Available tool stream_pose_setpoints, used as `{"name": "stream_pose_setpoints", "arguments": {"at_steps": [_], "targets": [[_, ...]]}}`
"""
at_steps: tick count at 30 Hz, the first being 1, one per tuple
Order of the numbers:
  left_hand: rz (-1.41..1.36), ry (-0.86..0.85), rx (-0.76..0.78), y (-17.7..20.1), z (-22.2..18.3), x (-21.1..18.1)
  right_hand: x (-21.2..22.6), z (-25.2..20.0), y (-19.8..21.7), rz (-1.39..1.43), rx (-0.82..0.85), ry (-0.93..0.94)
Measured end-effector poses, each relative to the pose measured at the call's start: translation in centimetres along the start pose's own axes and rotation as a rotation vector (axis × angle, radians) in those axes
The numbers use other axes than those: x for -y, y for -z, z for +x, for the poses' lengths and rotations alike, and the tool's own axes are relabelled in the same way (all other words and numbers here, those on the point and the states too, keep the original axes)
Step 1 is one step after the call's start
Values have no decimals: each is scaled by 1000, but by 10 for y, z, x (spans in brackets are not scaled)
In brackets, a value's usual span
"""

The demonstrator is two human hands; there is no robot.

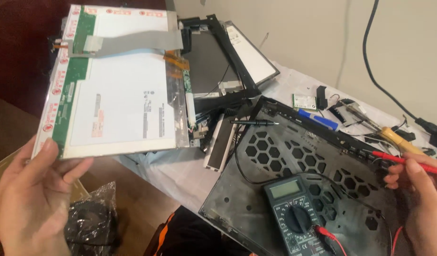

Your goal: Cleaning a laptop casing and testing screen components with a multimeter

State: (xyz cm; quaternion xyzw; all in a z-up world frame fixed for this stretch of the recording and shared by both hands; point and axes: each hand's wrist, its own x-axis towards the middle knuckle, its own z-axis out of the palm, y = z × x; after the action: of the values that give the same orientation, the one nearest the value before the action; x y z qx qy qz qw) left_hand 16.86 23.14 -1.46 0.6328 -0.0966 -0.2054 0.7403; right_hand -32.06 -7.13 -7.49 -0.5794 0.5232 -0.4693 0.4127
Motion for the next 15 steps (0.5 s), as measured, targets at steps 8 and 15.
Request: {"name": "stream_pose_setpoints", "arguments": {"at_steps": [8, 15], "targets": [[-207, 17, 53, 14, 4, -2, 11, -3, -5, -39, 9, 13], [-218, -14, 35, 2, -1, -13, 7, -2, -5, -21, 2, 0]]}}
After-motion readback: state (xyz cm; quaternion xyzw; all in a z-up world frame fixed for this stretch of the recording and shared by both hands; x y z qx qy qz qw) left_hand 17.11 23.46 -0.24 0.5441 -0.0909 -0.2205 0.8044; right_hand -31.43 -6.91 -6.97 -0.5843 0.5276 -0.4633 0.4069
